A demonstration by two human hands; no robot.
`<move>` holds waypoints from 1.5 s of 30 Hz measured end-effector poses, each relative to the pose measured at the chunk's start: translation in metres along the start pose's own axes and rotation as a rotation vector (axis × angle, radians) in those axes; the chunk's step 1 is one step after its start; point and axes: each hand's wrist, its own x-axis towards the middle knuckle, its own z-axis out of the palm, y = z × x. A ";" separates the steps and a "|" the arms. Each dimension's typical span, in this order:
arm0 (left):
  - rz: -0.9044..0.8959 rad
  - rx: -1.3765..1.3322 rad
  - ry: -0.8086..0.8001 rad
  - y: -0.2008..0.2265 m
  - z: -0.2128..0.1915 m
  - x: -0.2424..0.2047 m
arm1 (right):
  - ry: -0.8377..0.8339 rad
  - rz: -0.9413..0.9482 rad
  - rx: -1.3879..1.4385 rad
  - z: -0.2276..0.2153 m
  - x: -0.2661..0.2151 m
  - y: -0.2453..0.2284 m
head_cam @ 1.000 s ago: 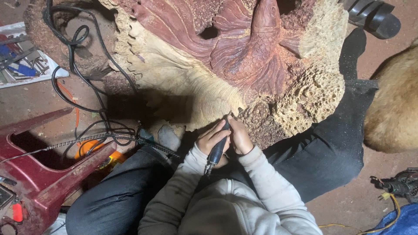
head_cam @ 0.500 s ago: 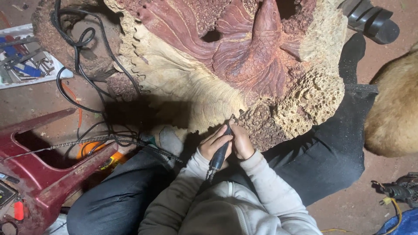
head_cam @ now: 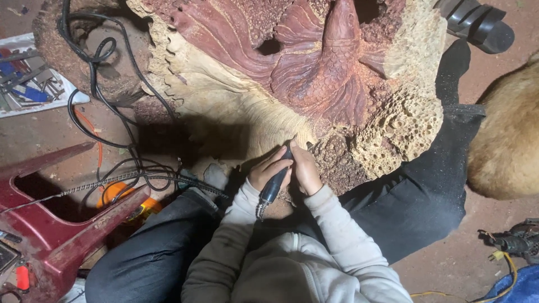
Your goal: Using a rotary tool to carve fine details and textures into a large wooden sculpture
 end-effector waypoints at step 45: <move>0.079 0.299 0.214 0.037 0.134 0.093 | 0.088 0.142 0.156 -0.126 0.108 -0.058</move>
